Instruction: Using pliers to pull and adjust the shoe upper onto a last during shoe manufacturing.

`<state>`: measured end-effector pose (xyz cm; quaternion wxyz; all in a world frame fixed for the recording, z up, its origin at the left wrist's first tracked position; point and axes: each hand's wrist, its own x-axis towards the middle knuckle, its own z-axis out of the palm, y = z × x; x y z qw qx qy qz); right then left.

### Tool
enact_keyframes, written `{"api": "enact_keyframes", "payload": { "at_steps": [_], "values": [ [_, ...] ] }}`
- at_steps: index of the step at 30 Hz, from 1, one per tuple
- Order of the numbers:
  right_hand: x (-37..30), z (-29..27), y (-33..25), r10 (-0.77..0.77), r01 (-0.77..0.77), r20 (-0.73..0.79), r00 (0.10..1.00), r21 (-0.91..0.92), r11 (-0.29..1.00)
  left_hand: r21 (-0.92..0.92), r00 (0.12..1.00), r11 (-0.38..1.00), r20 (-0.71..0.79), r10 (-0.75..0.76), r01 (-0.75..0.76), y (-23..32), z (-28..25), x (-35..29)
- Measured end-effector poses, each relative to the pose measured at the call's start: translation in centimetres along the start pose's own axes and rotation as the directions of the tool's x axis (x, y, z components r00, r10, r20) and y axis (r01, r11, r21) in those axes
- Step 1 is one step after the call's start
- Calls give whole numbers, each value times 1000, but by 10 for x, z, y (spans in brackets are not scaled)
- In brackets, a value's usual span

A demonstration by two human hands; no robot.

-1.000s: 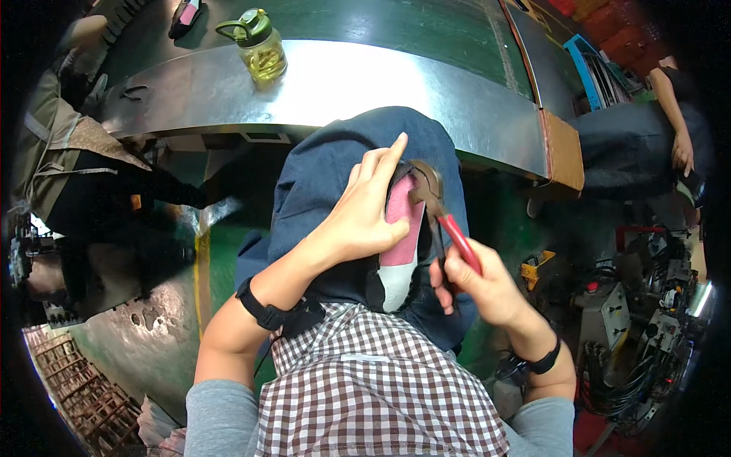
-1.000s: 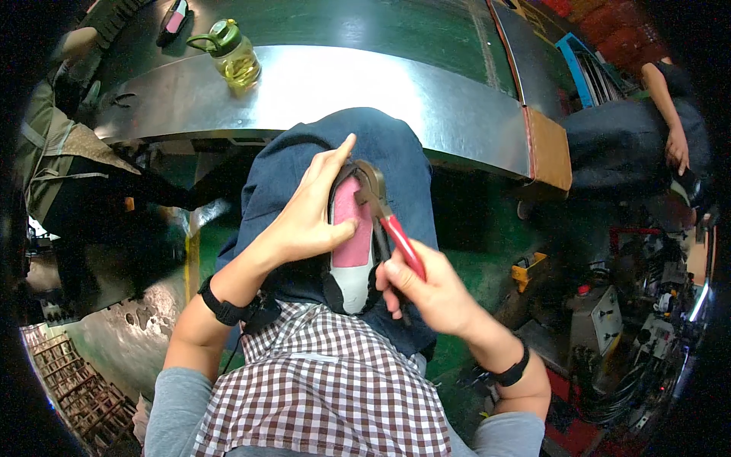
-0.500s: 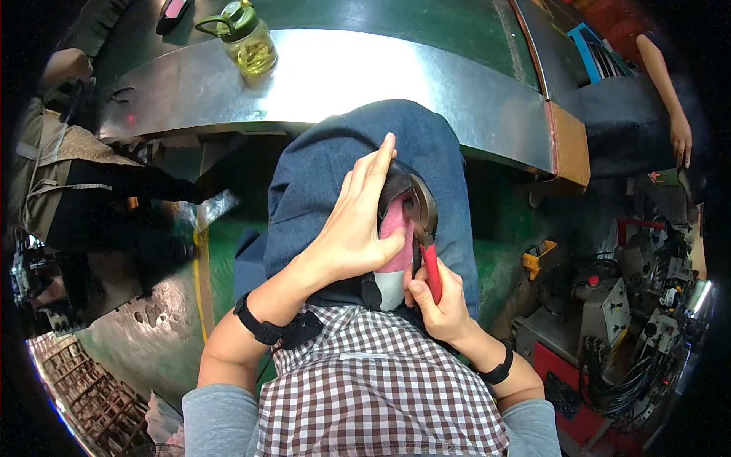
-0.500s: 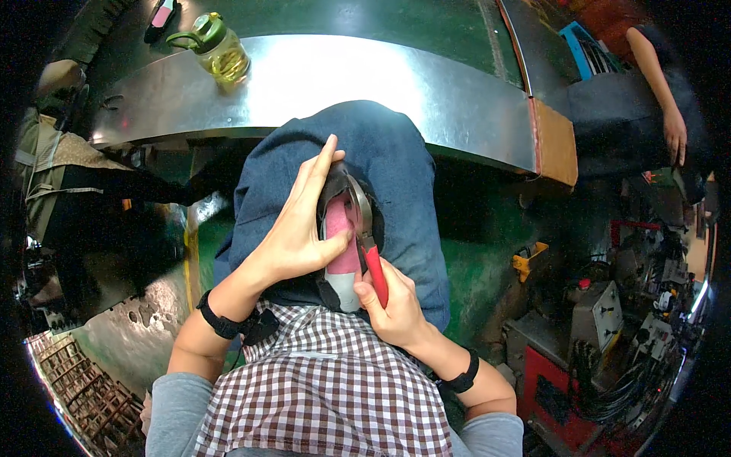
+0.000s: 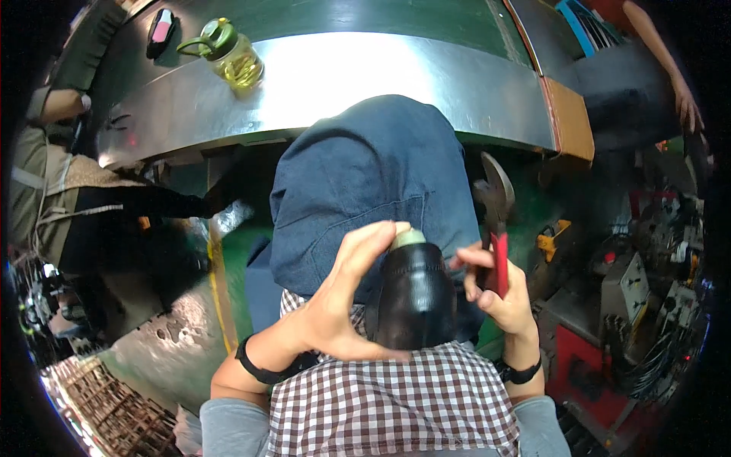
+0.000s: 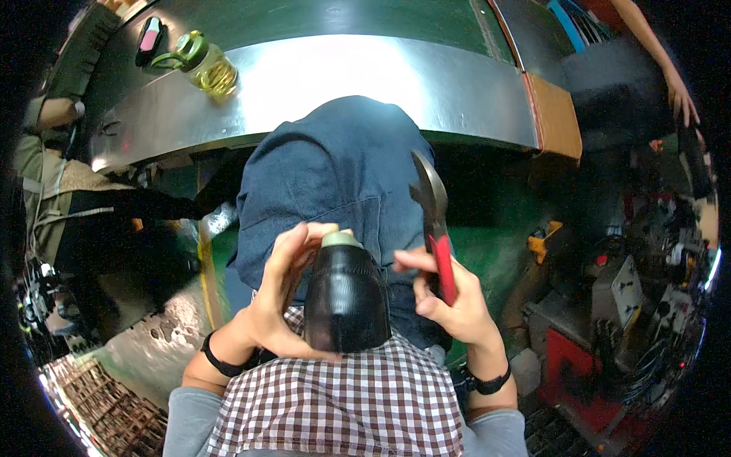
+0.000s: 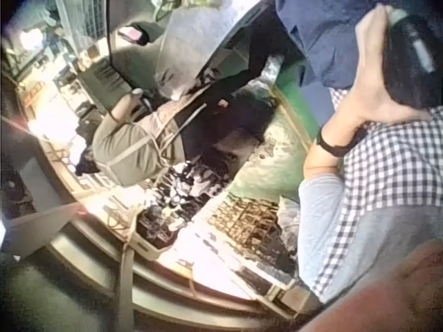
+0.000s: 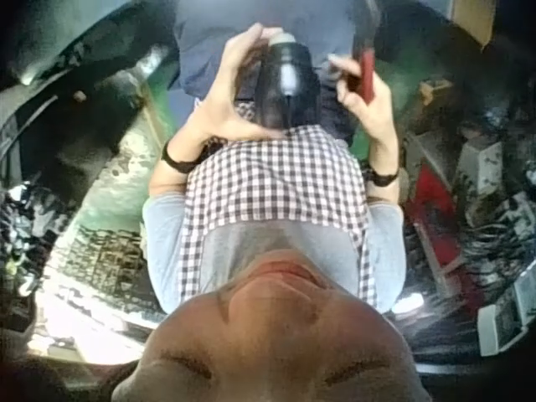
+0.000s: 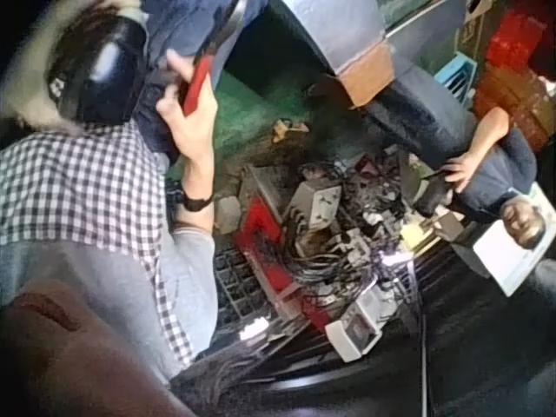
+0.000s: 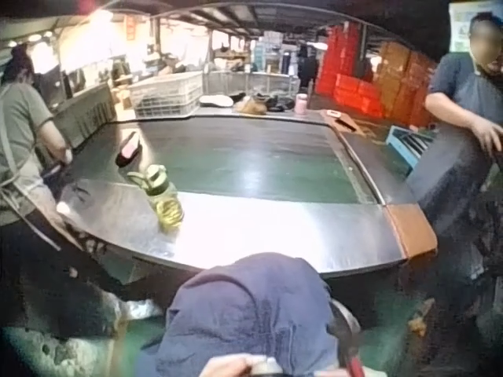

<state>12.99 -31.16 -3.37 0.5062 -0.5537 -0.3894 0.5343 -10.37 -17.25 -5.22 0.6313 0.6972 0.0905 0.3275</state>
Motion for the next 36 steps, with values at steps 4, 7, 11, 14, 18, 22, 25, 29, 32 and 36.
{"api": "enact_keyframes", "payload": {
  "at_steps": [4,7,11,14,18,22,25,29,32,36],
  "values": [
    [12,25,-3,7,-17,80,997,133,991,-229,991,965,70,-114,127,9,1,-14],
    [15,30,2,-140,150,198,970,-33,988,-317,964,913,28,-263,258,18,6,-18],
    [10,50,-2,-182,196,197,963,-51,979,-342,977,916,28,-213,210,16,10,-23],
    [7,55,3,-237,248,157,959,-49,968,-354,984,922,-19,-176,158,15,18,-26],
    [4,58,1,-178,176,111,978,28,984,-264,995,962,-43,-87,73,11,24,-26],
    [2,64,1,-174,161,52,983,193,968,-191,998,980,-27,-61,54,15,28,-22],
    [1,62,2,-148,133,69,987,185,974,-176,996,983,-53,-69,59,14,30,-22],
    [3,62,1,-166,157,57,984,137,978,-141,996,988,-57,-74,65,14,29,-19],
    [3,63,1,-146,137,48,988,151,979,-128,994,989,-72,-77,68,14,29,-18],
    [5,64,1,-105,100,39,994,122,987,-121,990,988,-88,-110,99,14,27,-16]
  ]
}}
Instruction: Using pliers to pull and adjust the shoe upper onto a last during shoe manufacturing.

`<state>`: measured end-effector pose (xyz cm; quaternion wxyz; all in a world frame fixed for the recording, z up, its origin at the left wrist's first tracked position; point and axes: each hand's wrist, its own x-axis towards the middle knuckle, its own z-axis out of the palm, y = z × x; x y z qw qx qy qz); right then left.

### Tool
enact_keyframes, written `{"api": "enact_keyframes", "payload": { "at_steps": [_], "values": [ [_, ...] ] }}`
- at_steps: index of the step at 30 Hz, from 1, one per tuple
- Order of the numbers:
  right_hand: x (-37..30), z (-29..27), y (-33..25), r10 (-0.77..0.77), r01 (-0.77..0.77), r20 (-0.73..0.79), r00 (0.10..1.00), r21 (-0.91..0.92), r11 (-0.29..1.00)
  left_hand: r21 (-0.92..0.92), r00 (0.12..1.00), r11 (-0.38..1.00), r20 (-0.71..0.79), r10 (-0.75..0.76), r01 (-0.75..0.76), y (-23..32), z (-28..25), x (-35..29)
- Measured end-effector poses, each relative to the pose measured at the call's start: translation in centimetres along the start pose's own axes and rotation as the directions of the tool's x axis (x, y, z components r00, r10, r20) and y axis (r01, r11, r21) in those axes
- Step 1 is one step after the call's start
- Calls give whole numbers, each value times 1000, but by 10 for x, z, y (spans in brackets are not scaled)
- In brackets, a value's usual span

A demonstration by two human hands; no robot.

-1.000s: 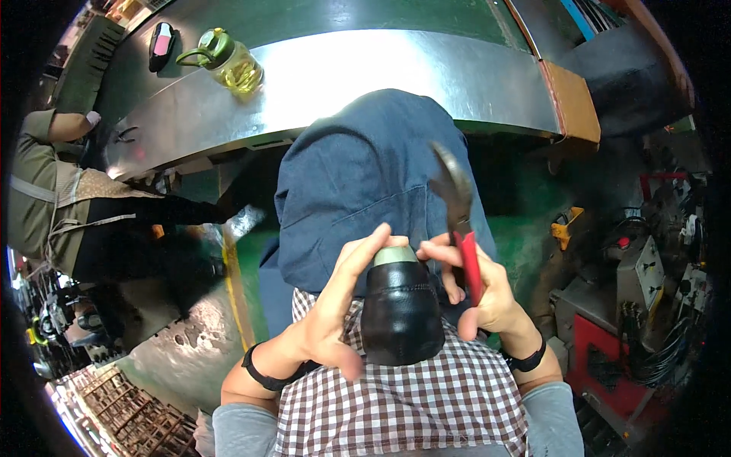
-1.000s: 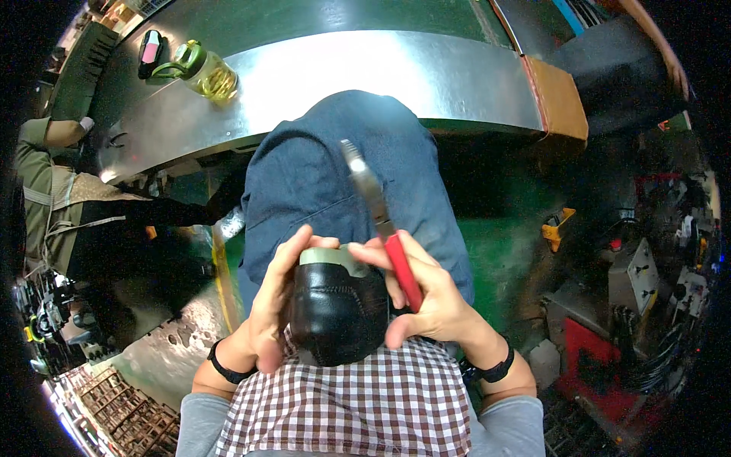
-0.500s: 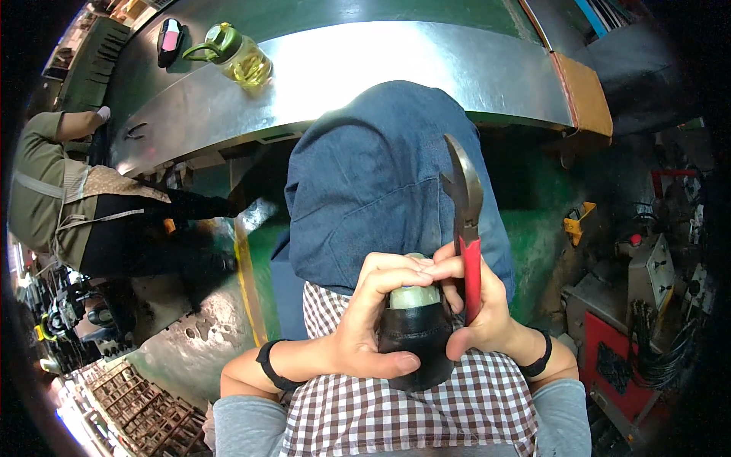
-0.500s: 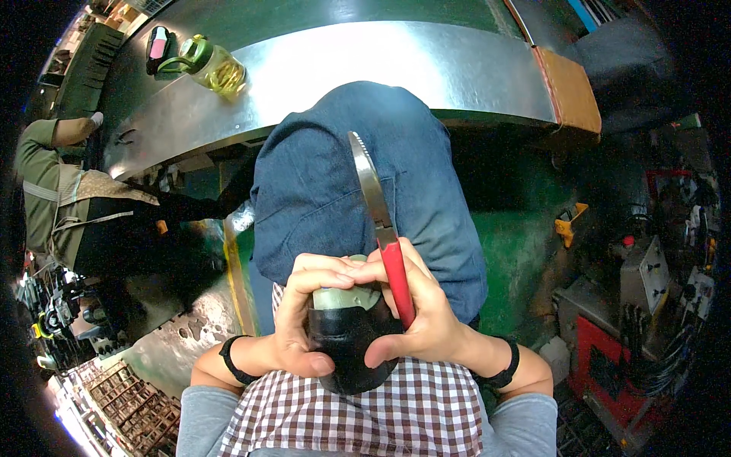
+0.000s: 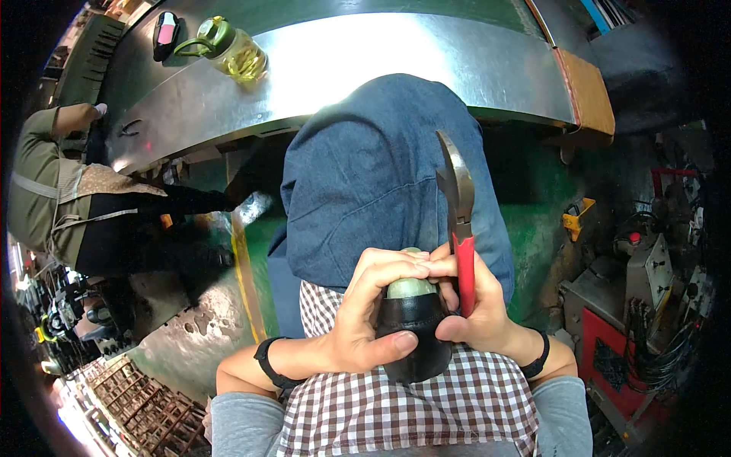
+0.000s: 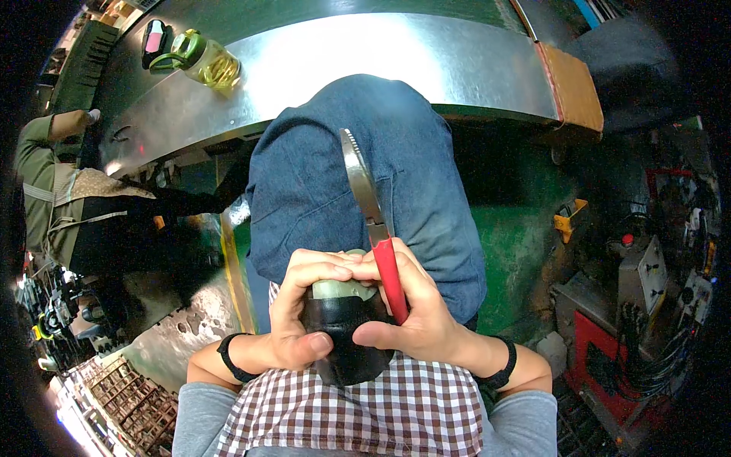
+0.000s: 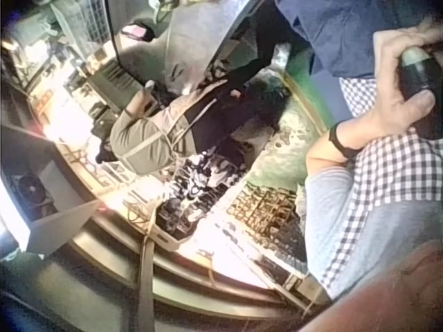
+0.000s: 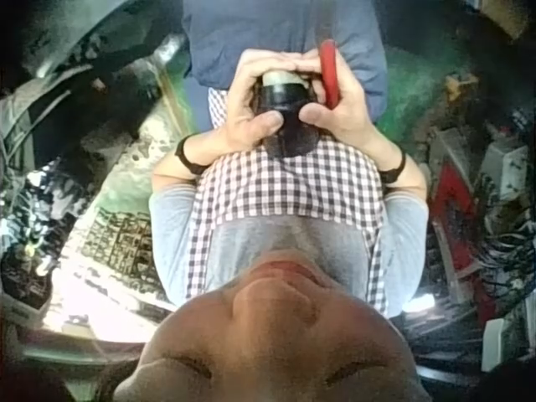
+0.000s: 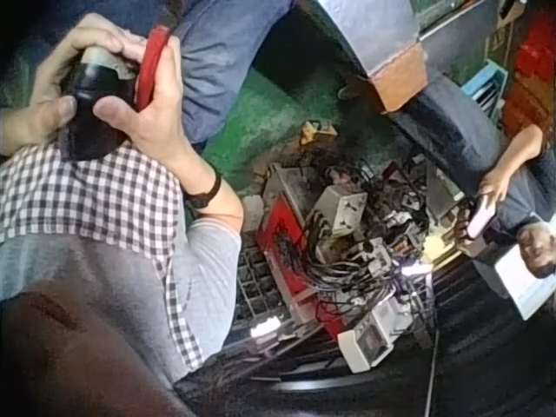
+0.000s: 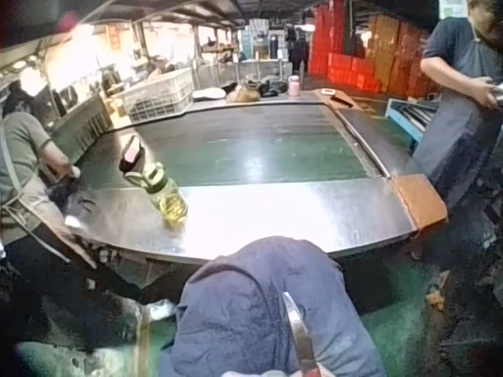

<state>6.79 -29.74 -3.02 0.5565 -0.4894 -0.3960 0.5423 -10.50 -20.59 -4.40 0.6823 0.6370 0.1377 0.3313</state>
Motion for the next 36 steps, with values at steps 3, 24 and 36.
{"api": "enact_keyframes", "payload": {
  "at_steps": [3,24,36],
  "values": [
    [1,3,4,15,-15,-13,1000,-17,1000,-12,1000,1000,9,-6,6,0,-2,-1],
    [50,-19,-1,-312,304,68,948,-492,816,415,999,910,-35,-9,23,-19,-43,33],
    [44,-25,-19,29,-37,-30,999,-318,947,247,964,956,-249,-93,157,-29,-34,49]
  ]
}}
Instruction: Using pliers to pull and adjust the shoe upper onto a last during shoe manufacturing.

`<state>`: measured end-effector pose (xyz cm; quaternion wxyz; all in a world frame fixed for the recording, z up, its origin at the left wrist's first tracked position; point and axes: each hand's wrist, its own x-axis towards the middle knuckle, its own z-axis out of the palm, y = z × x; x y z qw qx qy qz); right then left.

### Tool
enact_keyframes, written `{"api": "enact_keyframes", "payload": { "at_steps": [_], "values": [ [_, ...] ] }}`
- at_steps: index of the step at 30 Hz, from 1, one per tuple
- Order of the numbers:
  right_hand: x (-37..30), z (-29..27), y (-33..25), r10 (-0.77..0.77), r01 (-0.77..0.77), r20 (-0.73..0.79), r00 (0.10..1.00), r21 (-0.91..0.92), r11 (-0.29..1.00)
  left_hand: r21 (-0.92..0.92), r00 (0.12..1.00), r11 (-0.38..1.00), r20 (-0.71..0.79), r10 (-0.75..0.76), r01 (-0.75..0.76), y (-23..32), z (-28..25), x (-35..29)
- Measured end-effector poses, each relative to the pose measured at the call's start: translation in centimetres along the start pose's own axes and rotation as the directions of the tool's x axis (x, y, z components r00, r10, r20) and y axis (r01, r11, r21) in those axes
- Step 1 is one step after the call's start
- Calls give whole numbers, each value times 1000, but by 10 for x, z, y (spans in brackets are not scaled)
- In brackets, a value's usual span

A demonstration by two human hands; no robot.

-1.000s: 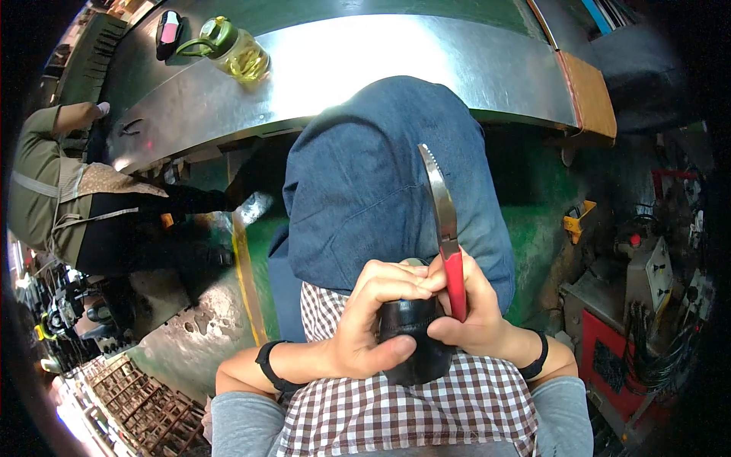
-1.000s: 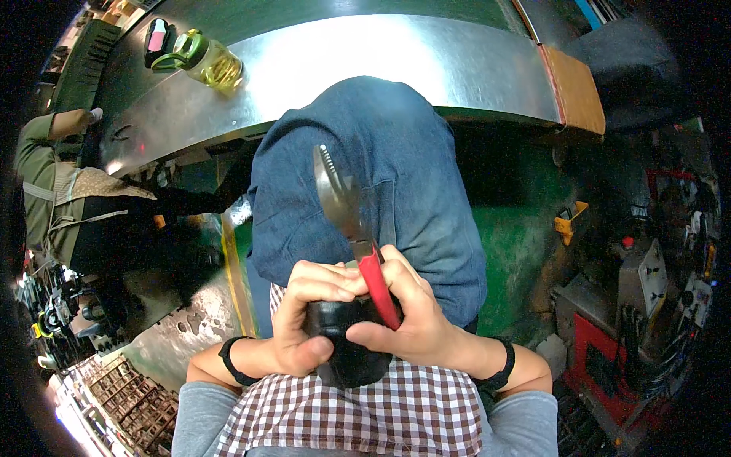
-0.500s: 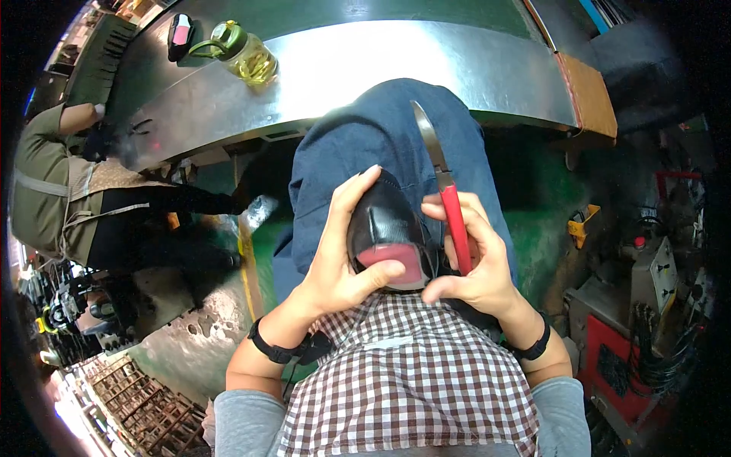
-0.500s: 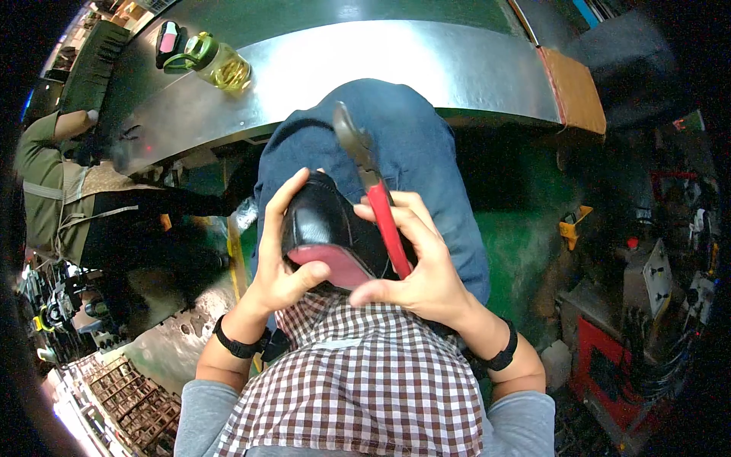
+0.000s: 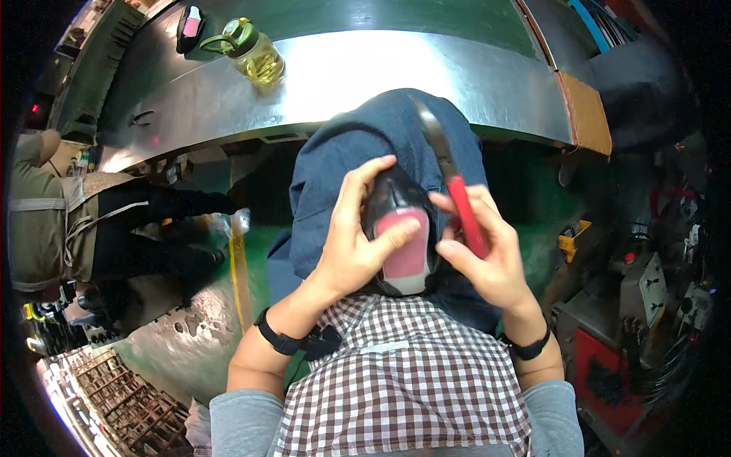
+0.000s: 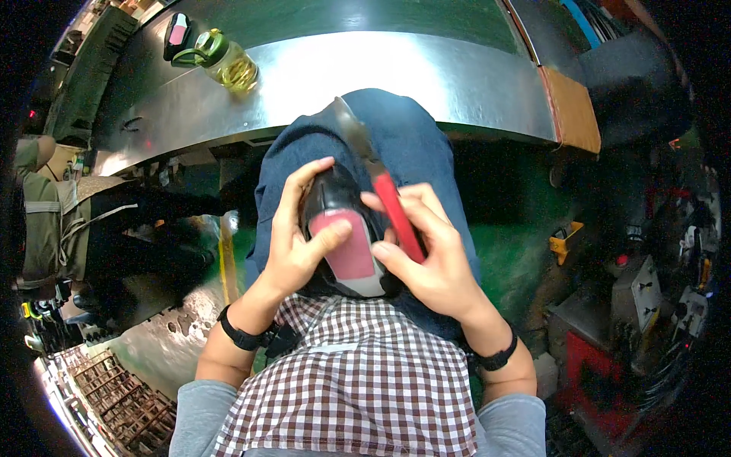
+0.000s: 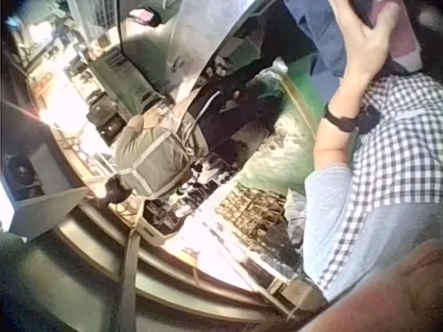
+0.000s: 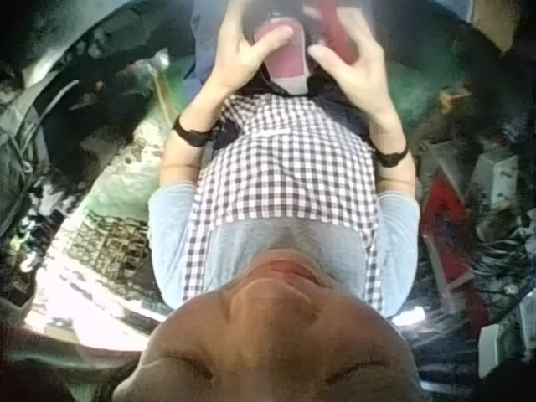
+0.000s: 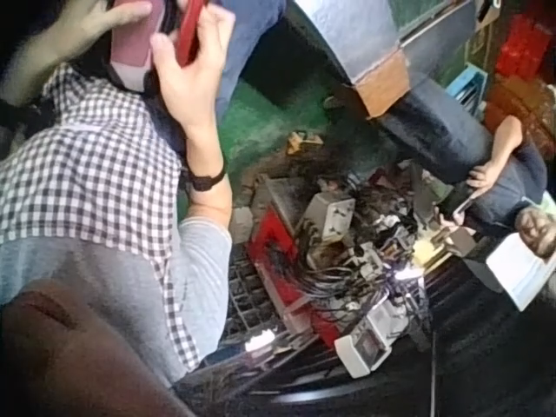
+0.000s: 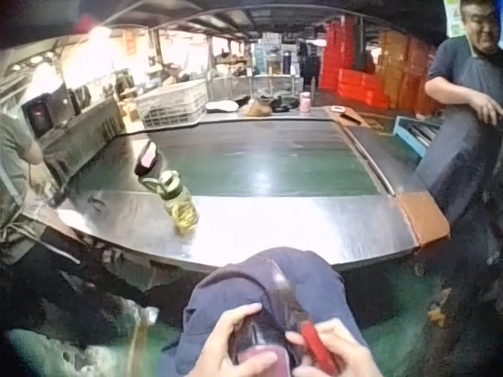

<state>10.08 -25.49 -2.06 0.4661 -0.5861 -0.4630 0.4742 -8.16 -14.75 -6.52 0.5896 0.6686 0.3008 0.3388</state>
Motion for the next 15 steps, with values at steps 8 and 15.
{"api": "enact_keyframes", "payload": {
  "at_steps": [8,15],
  "values": [
    [-39,-31,-39,282,-470,413,866,482,739,72,999,997,48,-6,3,-14,-1,17],
    [-37,-38,-55,431,-571,387,816,413,710,176,998,983,19,-60,56,-5,4,16]
  ]
}}
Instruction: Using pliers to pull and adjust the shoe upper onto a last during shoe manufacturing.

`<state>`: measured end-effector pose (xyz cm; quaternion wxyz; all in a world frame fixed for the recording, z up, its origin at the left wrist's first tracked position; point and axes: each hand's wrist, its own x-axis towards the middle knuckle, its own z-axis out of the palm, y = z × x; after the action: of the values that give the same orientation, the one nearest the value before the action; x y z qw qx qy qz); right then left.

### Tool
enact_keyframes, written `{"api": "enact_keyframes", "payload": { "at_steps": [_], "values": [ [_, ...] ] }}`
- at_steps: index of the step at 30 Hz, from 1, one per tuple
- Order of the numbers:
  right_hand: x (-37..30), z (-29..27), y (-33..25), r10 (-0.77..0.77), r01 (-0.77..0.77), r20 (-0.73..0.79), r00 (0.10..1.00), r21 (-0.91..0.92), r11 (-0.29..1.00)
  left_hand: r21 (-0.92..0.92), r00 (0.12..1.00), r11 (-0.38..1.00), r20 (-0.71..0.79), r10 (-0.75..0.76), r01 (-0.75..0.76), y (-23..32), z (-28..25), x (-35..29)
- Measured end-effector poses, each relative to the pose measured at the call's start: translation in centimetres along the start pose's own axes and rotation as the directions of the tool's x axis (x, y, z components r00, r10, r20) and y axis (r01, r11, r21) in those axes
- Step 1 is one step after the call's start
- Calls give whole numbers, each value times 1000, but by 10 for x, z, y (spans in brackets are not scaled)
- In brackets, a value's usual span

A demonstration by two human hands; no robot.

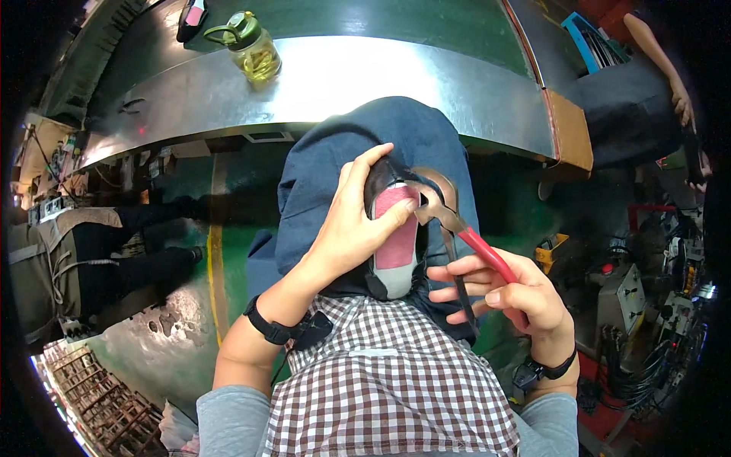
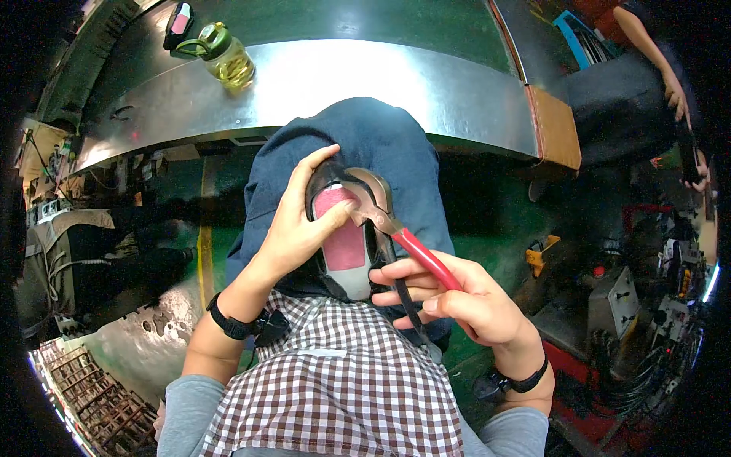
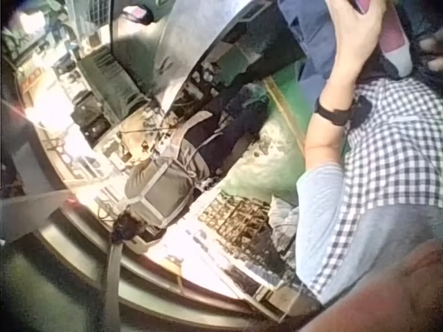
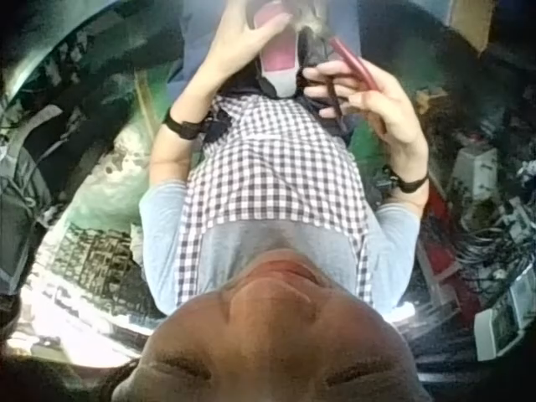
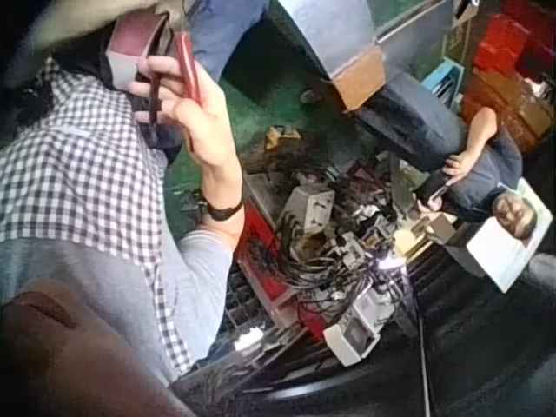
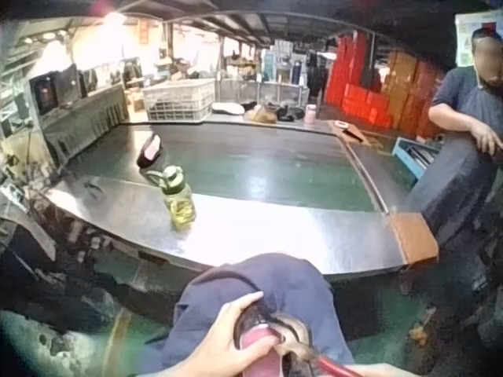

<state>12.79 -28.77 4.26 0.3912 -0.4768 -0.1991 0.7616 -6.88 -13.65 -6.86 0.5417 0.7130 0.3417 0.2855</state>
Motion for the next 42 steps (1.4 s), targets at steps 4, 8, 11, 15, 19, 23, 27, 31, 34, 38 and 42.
{"api": "enact_keyframes", "payload": {
  "at_steps": [4,8,11,15,19,23,27,31,34,38,42],
  "values": [
    [-4,3,0,9,-9,-6,1000,-9,1000,2,997,998,-45,64,-64,-4,3,1],
    [-2,6,-6,35,-38,-33,999,-69,997,18,996,997,-41,73,-72,-3,5,0],
    [0,14,-14,32,-38,-59,998,-106,994,28,995,995,-34,98,-98,0,7,0],
    [2,21,-21,26,-46,-116,993,-172,984,51,996,995,-26,83,-82,4,7,1],
    [10,19,-8,-33,12,-80,996,-260,966,68,997,995,-18,73,-71,3,4,0],
    [25,11,39,-242,162,-102,965,-493,855,71,999,996,6,53,-53,4,-1,-1],
    [41,2,79,-386,239,-113,916,-619,748,96,998,993,16,62,-63,4,-1,-2],
    [61,-6,105,-577,382,-42,816,-709,592,70,1000,998,13,8,-9,4,-3,-4],
    [65,-5,112,-673,450,33,738,-769,455,12,999,999,8,-31,31,5,-2,-9],
    [58,-9,108,-658,529,156,737,-738,418,-1,1000,1000,-19,18,-18,4,-1,-26],
    [34,-27,99,-574,587,352,739,-754,294,-76,987,984,-20,161,-162,-1,-8,-53]
  ]
}}
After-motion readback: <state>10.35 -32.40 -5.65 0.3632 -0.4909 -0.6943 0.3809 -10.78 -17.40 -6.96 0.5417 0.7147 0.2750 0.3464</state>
